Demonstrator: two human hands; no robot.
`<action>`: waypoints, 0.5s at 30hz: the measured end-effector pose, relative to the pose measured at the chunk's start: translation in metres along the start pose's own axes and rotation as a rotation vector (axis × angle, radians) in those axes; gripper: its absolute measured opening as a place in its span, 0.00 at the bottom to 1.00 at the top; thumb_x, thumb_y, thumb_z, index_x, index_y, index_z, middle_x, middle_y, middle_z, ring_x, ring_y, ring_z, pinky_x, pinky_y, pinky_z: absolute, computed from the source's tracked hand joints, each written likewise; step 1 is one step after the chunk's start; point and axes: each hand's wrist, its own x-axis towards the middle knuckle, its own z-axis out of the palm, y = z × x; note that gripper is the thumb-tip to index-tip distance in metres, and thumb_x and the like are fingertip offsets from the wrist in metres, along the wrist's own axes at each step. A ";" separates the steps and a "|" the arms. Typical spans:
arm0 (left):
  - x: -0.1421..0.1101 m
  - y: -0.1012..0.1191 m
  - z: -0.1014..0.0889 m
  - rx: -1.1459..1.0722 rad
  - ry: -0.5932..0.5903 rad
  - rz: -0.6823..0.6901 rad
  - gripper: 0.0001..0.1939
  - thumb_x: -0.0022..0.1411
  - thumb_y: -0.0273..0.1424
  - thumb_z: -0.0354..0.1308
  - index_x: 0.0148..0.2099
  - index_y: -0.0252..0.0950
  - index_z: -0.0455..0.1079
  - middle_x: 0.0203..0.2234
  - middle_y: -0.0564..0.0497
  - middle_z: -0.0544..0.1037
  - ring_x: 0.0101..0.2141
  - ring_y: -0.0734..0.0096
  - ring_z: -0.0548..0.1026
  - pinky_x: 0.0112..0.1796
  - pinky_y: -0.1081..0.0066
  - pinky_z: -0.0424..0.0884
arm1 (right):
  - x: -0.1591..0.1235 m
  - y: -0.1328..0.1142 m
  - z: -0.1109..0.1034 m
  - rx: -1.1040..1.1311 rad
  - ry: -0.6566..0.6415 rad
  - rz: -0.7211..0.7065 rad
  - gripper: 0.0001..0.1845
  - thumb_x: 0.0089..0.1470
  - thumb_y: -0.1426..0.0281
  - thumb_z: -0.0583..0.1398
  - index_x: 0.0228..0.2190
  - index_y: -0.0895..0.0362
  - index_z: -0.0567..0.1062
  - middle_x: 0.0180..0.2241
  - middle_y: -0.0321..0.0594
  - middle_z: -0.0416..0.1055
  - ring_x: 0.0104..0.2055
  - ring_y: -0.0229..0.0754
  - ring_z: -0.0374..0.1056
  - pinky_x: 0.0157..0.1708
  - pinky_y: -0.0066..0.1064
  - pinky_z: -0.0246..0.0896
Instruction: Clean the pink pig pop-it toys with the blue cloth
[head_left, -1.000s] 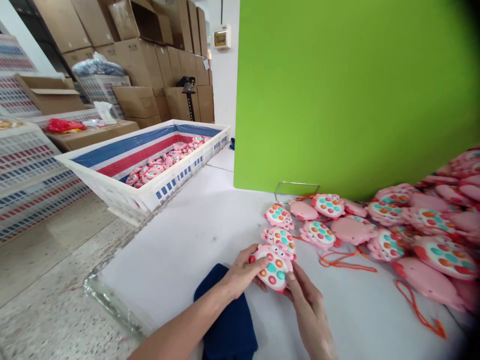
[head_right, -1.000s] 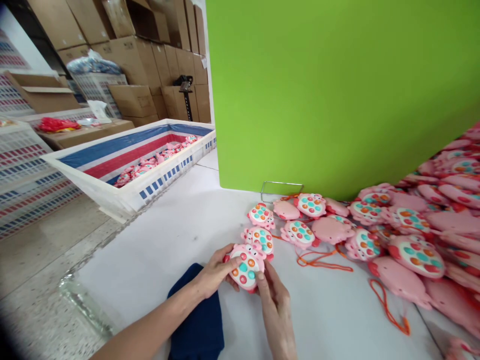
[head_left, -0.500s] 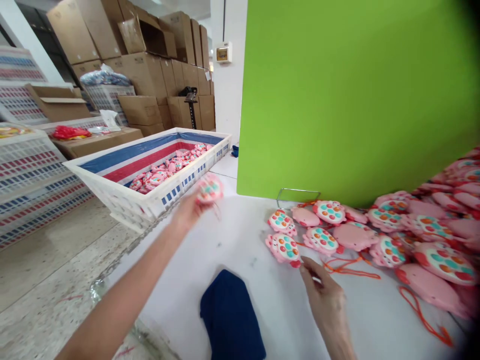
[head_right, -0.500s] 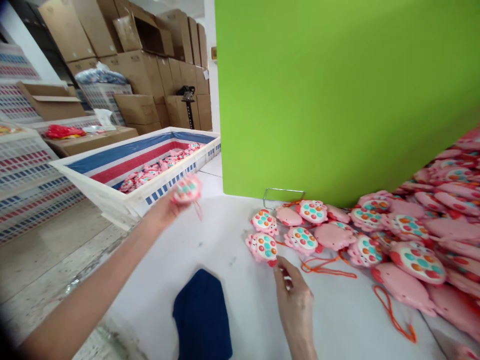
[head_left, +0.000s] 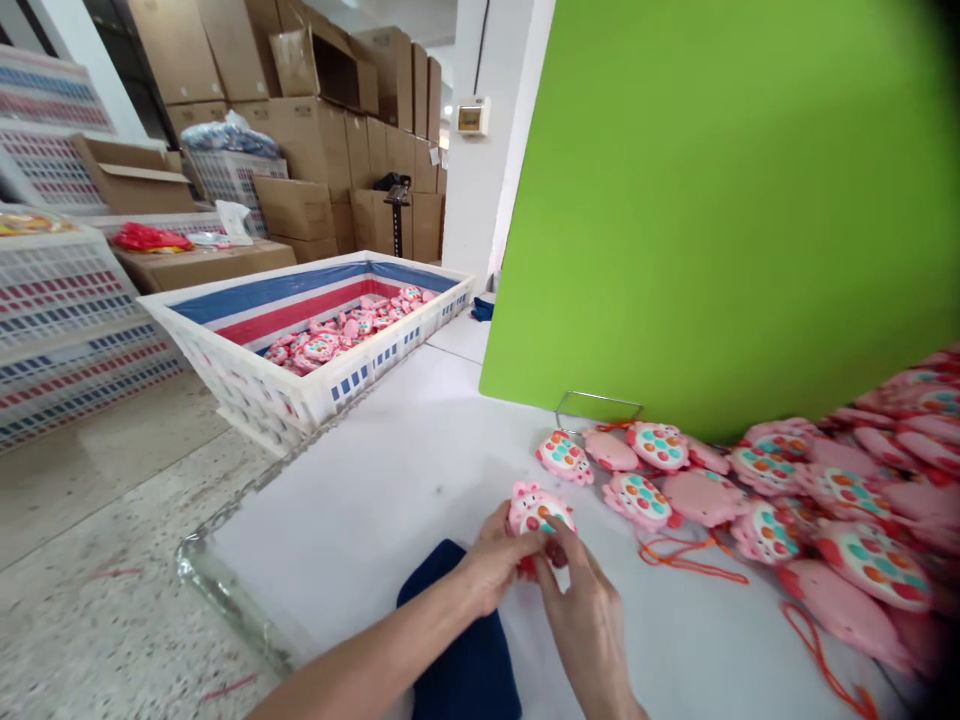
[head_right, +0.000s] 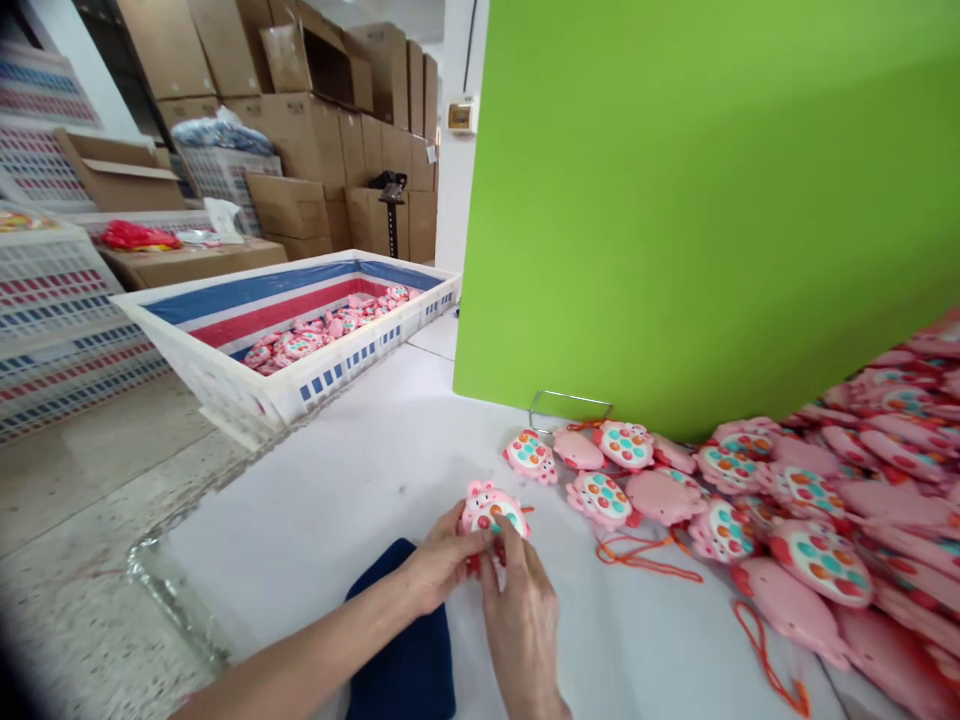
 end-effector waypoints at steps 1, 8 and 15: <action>0.002 0.000 -0.002 0.001 0.004 0.002 0.31 0.38 0.37 0.71 0.44 0.33 0.65 0.29 0.49 0.75 0.27 0.70 0.73 0.26 0.73 0.67 | -0.004 -0.002 -0.001 0.072 -0.003 0.033 0.23 0.54 0.57 0.53 0.46 0.56 0.70 0.33 0.43 0.75 0.30 0.44 0.71 0.30 0.33 0.66; 0.001 0.010 -0.016 0.244 -0.186 0.008 0.32 0.43 0.37 0.69 0.50 0.35 0.64 0.37 0.46 0.74 0.30 0.65 0.74 0.22 0.73 0.69 | -0.002 0.022 -0.014 0.528 0.083 0.528 0.29 0.48 0.50 0.58 0.46 0.56 0.71 0.47 0.47 0.71 0.47 0.51 0.67 0.42 0.37 0.65; 0.000 0.013 -0.014 0.399 -0.305 -0.004 0.30 0.46 0.35 0.67 0.52 0.35 0.65 0.32 0.50 0.73 0.33 0.70 0.72 0.34 0.72 0.68 | -0.002 0.019 -0.016 0.667 -0.111 0.563 0.31 0.44 0.50 0.61 0.45 0.57 0.73 0.42 0.46 0.75 0.44 0.51 0.70 0.39 0.34 0.67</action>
